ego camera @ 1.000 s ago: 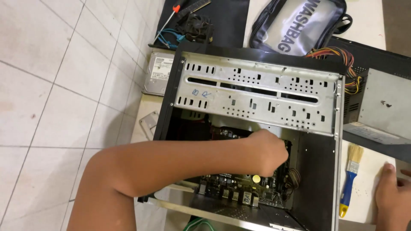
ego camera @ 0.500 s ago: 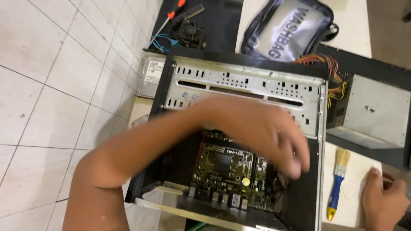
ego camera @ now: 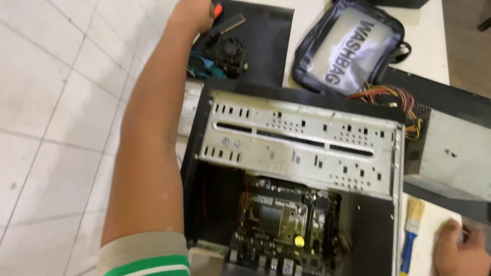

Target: Cleaning a power supply unit with a brush and installing it into a computer case while managing cables.

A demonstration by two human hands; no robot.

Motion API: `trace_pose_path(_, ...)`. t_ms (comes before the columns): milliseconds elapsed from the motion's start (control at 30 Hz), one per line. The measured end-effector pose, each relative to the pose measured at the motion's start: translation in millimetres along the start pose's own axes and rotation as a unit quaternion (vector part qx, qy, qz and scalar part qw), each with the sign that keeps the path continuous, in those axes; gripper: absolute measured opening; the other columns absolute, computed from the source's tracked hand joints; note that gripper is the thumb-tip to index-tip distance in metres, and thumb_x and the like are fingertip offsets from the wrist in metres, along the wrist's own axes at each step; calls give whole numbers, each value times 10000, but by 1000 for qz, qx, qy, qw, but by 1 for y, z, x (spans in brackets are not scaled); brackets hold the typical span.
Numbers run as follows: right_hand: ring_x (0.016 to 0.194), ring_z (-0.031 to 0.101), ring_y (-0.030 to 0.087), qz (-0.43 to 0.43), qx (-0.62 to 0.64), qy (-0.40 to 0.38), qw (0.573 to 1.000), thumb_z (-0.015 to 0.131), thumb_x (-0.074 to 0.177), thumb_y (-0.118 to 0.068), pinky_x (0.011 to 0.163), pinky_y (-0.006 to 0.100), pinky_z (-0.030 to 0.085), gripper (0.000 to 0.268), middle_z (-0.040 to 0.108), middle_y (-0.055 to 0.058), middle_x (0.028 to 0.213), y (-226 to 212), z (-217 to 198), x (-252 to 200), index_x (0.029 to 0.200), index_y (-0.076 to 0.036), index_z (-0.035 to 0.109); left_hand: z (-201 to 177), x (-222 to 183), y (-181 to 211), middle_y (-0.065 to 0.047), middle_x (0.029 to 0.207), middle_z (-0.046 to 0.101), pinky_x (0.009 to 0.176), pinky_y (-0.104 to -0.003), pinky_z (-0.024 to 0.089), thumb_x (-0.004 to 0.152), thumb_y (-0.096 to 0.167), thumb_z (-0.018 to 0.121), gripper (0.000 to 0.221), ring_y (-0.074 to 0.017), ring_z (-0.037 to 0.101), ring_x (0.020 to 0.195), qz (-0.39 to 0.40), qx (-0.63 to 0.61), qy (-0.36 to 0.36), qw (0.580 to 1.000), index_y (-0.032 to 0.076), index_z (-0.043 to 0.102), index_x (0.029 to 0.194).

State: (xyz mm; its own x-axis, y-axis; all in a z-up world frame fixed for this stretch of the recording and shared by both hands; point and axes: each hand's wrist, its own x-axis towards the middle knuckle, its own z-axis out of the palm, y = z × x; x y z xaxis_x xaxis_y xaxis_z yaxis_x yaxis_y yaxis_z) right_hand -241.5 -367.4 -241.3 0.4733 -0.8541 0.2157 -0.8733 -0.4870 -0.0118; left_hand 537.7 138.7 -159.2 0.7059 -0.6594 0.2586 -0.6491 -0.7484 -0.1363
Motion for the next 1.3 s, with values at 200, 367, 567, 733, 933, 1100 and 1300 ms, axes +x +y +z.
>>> trace_pose_path(200,792,745,398,42,0,-10,999,583,1317,-504,613,463,558,499,796,209,980,-14,-1,0,1338,-46,779,-30,-16,39,-208,1092,737,674,-550,594,982,79,615,270,-399,690,841,-42,-151,-92,983,98,798,1180)
trace_pose_path(367,787,694,377,7,38,10,999,615,1381,-406,620,480,523,456,736,214,959,-12,6,-2,1354,21,773,7,-1,44,-204,1056,731,746,-521,610,937,294,796,400,-397,697,917,-94,-52,-107,988,82,737,1271)
trace_pose_path(567,837,710,331,-1,80,40,996,692,1380,-301,655,416,535,389,764,213,1030,-12,11,-3,1323,72,783,20,15,47,-84,653,590,497,-379,537,893,441,872,493,-249,571,540,-139,-18,-118,983,79,578,734)
trace_pose_path(733,877,709,353,10,101,35,994,687,1352,-303,678,434,533,394,756,229,1059,-17,3,-6,1336,83,764,10,19,57,-71,763,686,627,-429,622,820,263,906,233,-282,669,685,-163,-107,-52,979,142,719,752)
trace_pose_path(933,846,732,377,25,45,0,999,629,1323,-398,619,444,540,477,771,239,1053,-20,-3,-1,1357,58,765,-11,23,58,-47,881,784,668,-465,625,850,261,890,135,-268,728,806,-108,-166,93,976,151,836,909)
trace_pose_path(1100,766,755,368,46,5,-13,999,584,1317,-506,614,446,562,463,803,177,946,-12,1,4,1323,-83,773,-128,10,109,46,787,717,663,-392,540,864,420,796,221,-163,658,747,-104,-296,104,944,217,723,816)
trace_pose_path(1300,931,698,280,-42,187,195,962,827,1320,-150,768,414,546,192,728,167,1077,24,26,-12,1213,-8,753,-295,-65,248,107,675,608,686,-291,437,871,645,643,424,-52,551,669,-118,-488,37,864,275,558,682)
